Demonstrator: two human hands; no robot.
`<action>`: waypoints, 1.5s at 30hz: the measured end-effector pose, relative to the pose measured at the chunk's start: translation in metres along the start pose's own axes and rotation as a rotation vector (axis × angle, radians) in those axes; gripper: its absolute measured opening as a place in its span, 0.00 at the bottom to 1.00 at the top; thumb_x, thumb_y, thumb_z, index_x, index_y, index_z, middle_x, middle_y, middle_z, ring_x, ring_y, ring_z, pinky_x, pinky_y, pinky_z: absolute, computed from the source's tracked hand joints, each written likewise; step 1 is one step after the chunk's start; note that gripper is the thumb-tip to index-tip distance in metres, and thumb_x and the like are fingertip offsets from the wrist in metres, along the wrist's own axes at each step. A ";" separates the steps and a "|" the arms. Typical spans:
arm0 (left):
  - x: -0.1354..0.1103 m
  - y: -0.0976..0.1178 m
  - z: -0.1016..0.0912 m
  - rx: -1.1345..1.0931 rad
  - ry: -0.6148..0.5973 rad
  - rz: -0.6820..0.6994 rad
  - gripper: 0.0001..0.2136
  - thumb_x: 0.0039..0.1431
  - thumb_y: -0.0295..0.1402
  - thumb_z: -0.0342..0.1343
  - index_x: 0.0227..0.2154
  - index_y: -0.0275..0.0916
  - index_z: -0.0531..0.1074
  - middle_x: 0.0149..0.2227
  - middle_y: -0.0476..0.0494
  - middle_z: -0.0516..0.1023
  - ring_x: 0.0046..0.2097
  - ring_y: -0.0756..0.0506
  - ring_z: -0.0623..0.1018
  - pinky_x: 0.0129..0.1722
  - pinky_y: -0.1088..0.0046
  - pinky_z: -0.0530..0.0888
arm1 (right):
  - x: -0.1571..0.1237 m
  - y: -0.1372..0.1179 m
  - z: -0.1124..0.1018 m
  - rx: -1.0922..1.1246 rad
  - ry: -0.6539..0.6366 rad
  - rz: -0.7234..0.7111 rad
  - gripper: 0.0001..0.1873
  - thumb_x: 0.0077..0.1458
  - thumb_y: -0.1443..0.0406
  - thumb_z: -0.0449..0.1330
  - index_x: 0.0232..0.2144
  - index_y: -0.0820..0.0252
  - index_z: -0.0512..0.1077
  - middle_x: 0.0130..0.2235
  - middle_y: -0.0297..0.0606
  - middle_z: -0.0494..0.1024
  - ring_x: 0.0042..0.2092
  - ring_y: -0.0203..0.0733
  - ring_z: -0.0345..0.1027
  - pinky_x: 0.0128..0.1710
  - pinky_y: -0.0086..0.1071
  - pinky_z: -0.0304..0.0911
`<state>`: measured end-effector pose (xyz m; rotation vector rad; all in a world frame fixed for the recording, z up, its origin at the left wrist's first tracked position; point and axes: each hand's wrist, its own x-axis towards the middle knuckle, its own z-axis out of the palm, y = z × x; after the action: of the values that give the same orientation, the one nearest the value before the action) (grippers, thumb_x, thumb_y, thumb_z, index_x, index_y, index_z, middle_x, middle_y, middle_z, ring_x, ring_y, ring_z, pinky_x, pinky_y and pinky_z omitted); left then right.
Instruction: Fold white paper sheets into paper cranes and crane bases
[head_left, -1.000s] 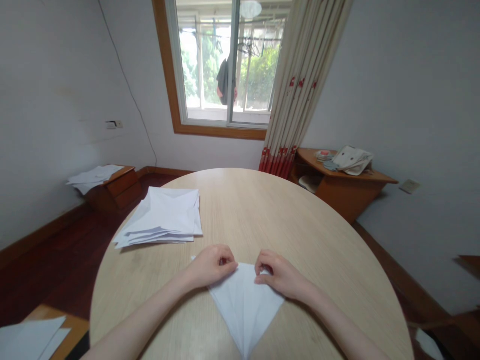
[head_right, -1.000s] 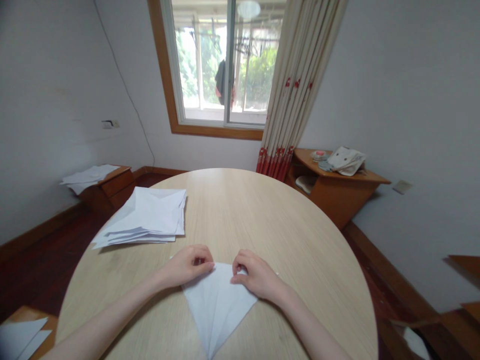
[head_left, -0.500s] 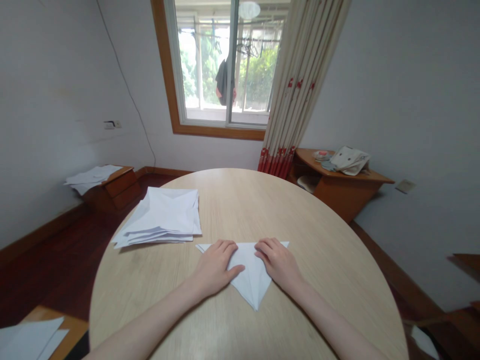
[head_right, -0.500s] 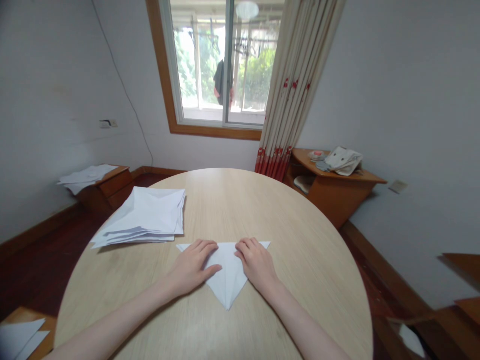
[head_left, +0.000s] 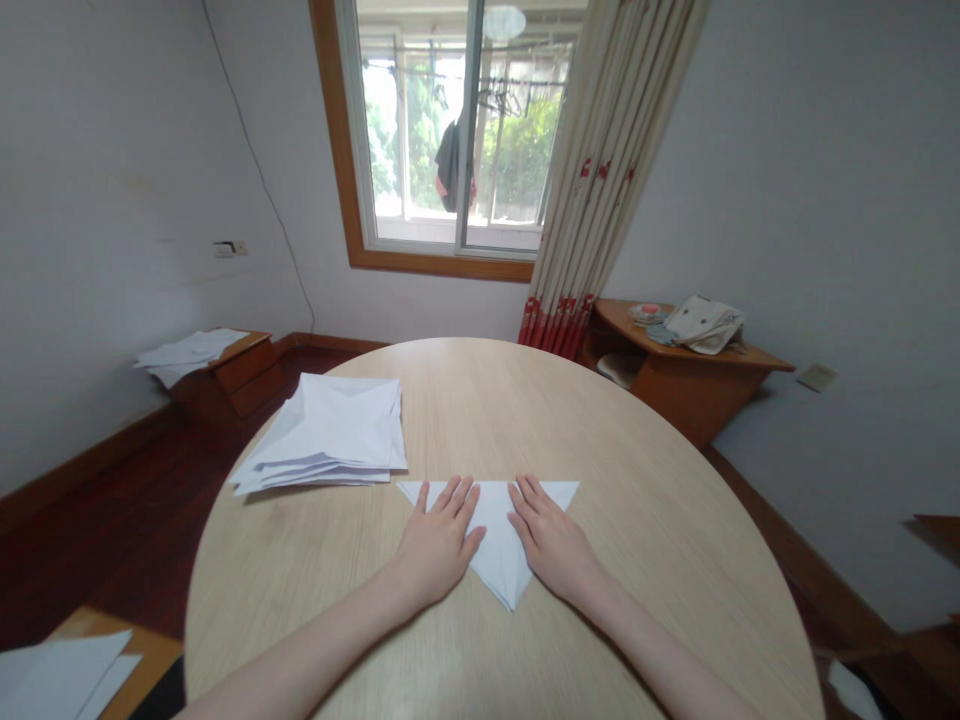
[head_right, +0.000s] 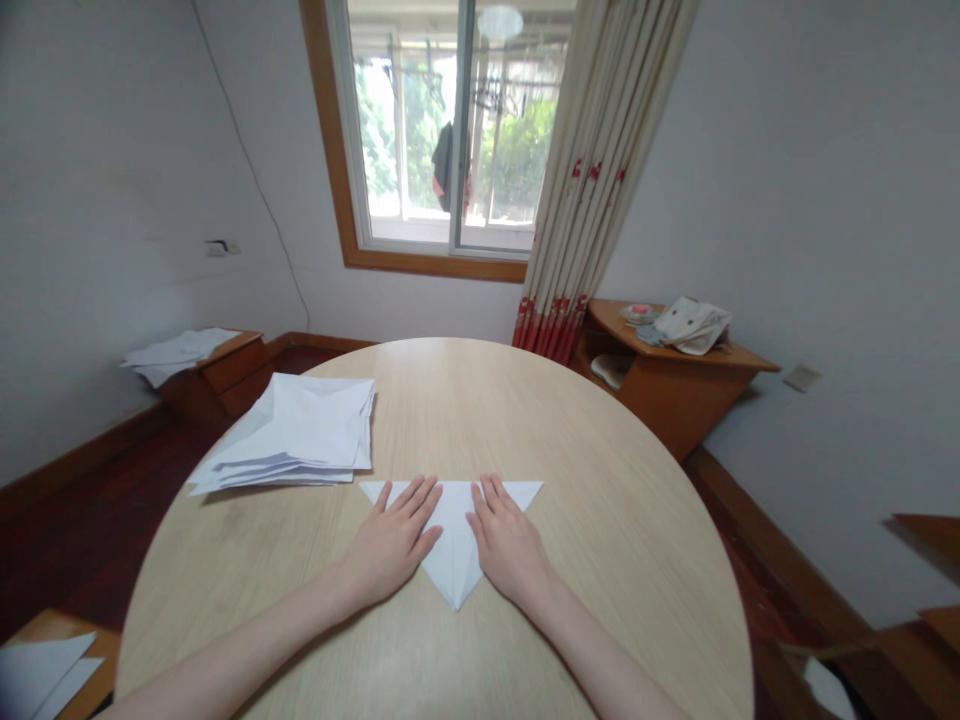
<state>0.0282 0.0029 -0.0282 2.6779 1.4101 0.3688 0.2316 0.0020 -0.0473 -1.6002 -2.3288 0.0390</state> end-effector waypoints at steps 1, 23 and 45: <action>0.000 0.001 -0.001 0.002 -0.011 -0.009 0.22 0.68 0.37 0.42 0.63 0.38 0.56 0.65 0.36 0.56 0.66 0.36 0.57 0.62 0.43 0.54 | 0.000 -0.001 0.000 -0.002 -0.018 0.003 0.25 0.66 0.61 0.43 0.59 0.67 0.64 0.63 0.52 0.61 0.66 0.53 0.47 0.62 0.49 0.54; 0.003 -0.025 -0.018 -0.160 -0.146 0.264 0.42 0.54 0.59 0.52 0.65 0.39 0.51 0.66 0.31 0.53 0.67 0.37 0.54 0.65 0.50 0.46 | 0.000 0.006 -0.026 -0.038 -0.212 0.034 0.27 0.66 0.53 0.44 0.65 0.48 0.53 0.67 0.40 0.51 0.68 0.53 0.40 0.62 0.64 0.36; -0.002 -0.012 -0.023 -0.058 0.210 0.736 0.13 0.62 0.29 0.46 0.42 0.38 0.75 0.42 0.38 0.82 0.46 0.41 0.81 0.46 0.66 0.77 | 0.002 0.007 -0.041 0.073 -0.230 0.070 0.25 0.64 0.56 0.49 0.61 0.51 0.60 0.67 0.42 0.52 0.68 0.49 0.42 0.64 0.57 0.38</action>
<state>0.0113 0.0076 -0.0090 3.0794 0.3651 0.7390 0.2479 0.0001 -0.0093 -1.7203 -2.4048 0.3370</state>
